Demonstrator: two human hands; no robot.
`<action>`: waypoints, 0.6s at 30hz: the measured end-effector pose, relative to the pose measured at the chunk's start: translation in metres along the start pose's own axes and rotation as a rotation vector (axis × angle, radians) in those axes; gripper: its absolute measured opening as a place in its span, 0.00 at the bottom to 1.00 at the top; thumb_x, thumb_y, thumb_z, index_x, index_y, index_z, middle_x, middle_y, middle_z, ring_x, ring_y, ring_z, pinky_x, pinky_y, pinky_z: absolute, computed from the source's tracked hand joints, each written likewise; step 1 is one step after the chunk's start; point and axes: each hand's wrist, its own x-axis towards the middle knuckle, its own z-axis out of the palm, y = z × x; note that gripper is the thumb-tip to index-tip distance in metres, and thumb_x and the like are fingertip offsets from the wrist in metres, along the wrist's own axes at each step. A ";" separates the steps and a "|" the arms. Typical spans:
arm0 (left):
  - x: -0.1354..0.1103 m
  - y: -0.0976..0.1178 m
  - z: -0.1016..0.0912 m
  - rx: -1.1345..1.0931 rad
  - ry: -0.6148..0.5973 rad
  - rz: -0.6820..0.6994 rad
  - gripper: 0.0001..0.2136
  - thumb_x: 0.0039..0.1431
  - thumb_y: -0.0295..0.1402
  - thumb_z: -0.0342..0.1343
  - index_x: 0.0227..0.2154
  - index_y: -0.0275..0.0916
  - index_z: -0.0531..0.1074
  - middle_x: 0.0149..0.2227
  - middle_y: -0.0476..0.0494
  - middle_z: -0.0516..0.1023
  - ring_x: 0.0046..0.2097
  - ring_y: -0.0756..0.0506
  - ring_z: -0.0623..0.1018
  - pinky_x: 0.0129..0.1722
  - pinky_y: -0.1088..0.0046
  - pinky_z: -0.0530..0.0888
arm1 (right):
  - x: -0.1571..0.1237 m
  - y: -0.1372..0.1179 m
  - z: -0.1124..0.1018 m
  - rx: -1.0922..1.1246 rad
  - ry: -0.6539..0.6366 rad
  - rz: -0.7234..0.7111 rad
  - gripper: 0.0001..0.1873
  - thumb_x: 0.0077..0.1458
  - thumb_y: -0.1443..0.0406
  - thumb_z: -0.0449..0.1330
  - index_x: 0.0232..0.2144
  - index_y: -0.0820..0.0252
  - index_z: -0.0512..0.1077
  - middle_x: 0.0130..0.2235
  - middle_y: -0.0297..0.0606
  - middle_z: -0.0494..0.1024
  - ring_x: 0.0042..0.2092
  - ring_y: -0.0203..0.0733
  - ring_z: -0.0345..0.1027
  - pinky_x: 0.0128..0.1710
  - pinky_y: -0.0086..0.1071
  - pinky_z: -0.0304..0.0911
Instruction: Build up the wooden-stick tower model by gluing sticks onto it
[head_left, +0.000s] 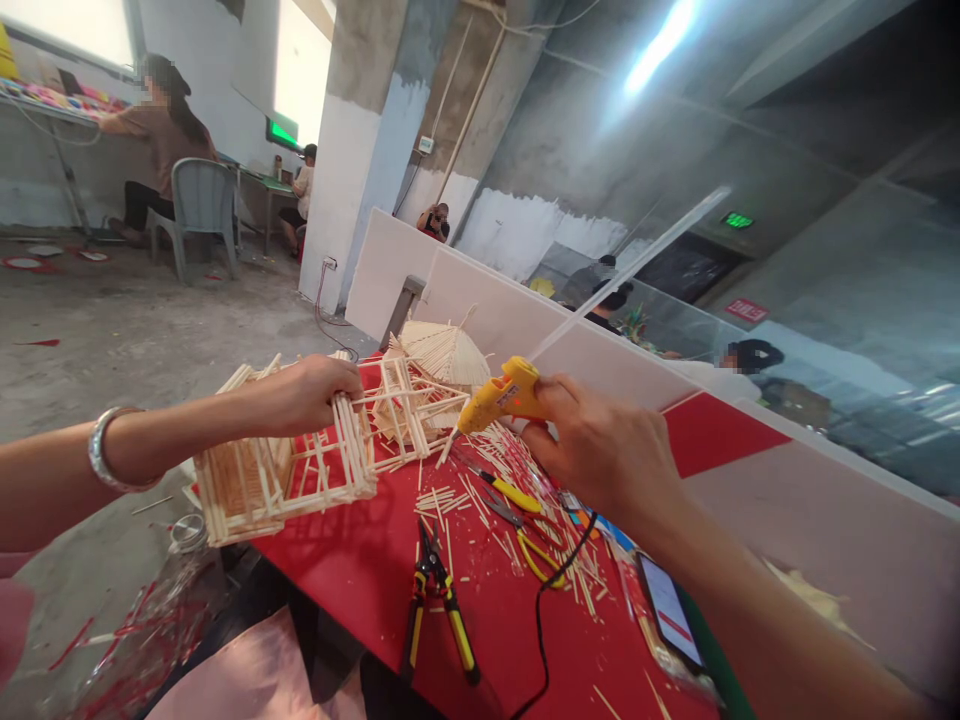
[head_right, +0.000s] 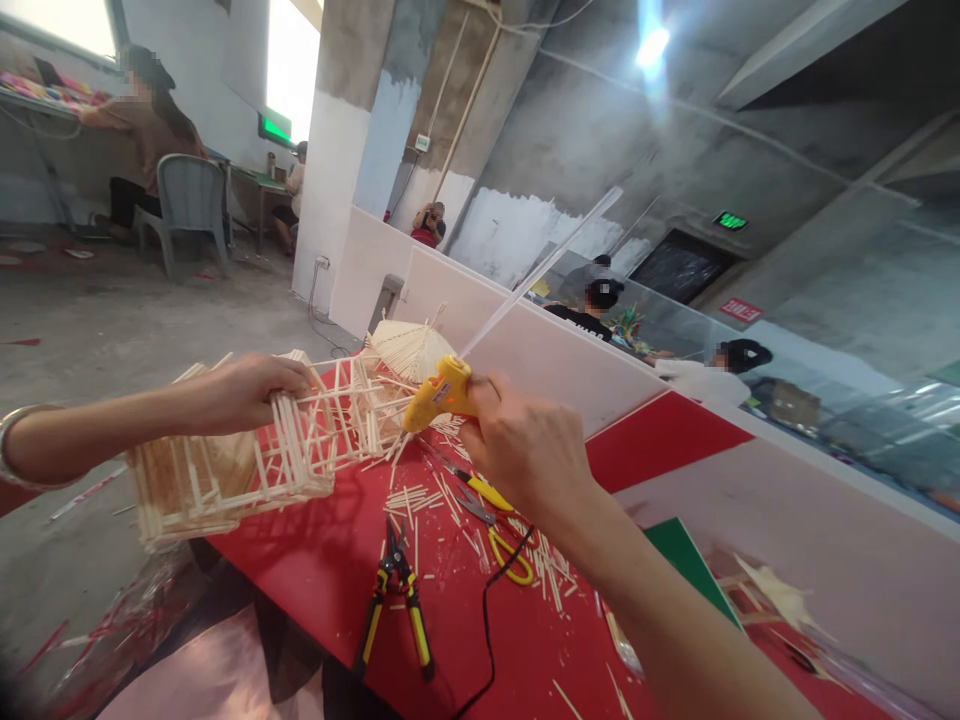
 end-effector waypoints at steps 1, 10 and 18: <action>0.000 -0.001 -0.001 -0.019 -0.044 0.017 0.11 0.43 0.20 0.49 0.23 0.38 0.74 0.32 0.48 0.79 0.34 0.50 0.75 0.35 0.76 0.68 | 0.000 0.000 0.000 -0.004 0.008 0.000 0.14 0.57 0.62 0.55 0.42 0.60 0.75 0.38 0.37 0.80 0.26 0.36 0.64 0.23 0.34 0.34; -0.001 -0.005 -0.001 -0.085 -0.065 -0.007 0.09 0.44 0.23 0.50 0.25 0.38 0.75 0.33 0.48 0.79 0.34 0.49 0.75 0.35 0.76 0.68 | -0.002 0.001 -0.003 0.013 0.023 0.040 0.13 0.55 0.62 0.55 0.40 0.59 0.75 0.39 0.37 0.80 0.25 0.36 0.64 0.23 0.33 0.35; -0.007 -0.010 0.005 -0.335 0.053 -0.108 0.05 0.46 0.32 0.58 0.23 0.39 0.77 0.29 0.47 0.80 0.32 0.47 0.77 0.33 0.76 0.71 | -0.005 0.009 -0.001 0.071 0.097 0.123 0.17 0.53 0.57 0.57 0.42 0.59 0.74 0.38 0.40 0.79 0.27 0.39 0.65 0.23 0.32 0.36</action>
